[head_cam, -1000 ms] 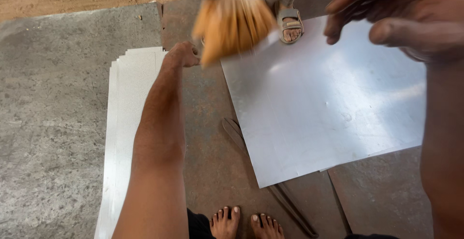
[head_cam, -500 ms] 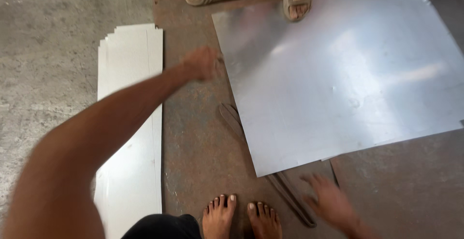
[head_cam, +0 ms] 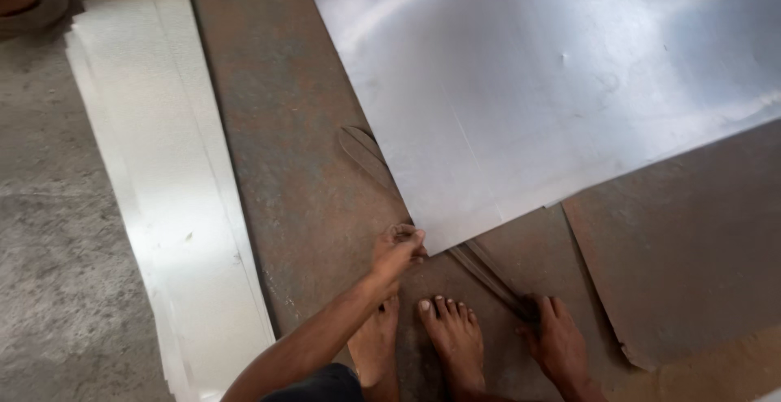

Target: The person kneels on the floor of a metal workshop and cuts sheet metal into long strips using large hand shears, guiding the blade along the sheet by hand and foot. They reposition the sheets between cuts, set finished strips aside, and stack cut pieces.

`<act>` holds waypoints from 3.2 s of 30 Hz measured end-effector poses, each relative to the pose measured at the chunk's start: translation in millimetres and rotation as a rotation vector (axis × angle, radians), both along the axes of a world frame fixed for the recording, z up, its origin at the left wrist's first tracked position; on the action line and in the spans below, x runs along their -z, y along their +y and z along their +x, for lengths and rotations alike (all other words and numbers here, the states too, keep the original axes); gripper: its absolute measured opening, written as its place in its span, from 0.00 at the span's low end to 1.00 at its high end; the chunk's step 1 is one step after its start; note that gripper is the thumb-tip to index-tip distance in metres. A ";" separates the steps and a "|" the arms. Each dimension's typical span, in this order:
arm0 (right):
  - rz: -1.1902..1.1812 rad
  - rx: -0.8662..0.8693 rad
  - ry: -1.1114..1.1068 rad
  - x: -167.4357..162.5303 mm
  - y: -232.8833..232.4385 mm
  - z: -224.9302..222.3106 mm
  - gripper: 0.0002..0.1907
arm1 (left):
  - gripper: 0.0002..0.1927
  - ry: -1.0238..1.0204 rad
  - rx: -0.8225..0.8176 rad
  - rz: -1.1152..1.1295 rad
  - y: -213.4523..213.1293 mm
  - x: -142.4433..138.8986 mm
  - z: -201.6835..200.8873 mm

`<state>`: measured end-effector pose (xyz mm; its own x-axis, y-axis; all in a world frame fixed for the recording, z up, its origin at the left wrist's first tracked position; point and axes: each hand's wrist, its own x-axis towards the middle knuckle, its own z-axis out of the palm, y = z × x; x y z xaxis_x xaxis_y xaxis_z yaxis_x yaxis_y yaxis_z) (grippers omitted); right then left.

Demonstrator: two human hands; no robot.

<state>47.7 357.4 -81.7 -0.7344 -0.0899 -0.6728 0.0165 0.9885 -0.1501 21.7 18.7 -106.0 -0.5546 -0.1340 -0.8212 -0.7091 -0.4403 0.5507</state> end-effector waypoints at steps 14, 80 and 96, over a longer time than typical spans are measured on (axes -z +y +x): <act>-0.198 0.060 -0.079 15.4 -16.9 -20.0 0.32 | 0.21 0.307 0.333 -0.148 -30.6 -36.6 -1.1; -0.166 -0.479 -0.107 20.3 -130.7 59.0 0.38 | 0.08 0.244 0.235 0.079 -59.8 52.8 44.7; -0.139 -0.508 -0.151 5.6 -135.7 47.6 0.46 | 0.15 0.120 -0.088 0.193 -26.5 30.1 27.9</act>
<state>95.2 221.7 -87.3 -0.4714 -0.5038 -0.7239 -0.4267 0.8486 -0.3127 49.6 -7.8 -136.2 -0.6426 -0.0335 -0.7654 -0.5978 -0.6030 0.5283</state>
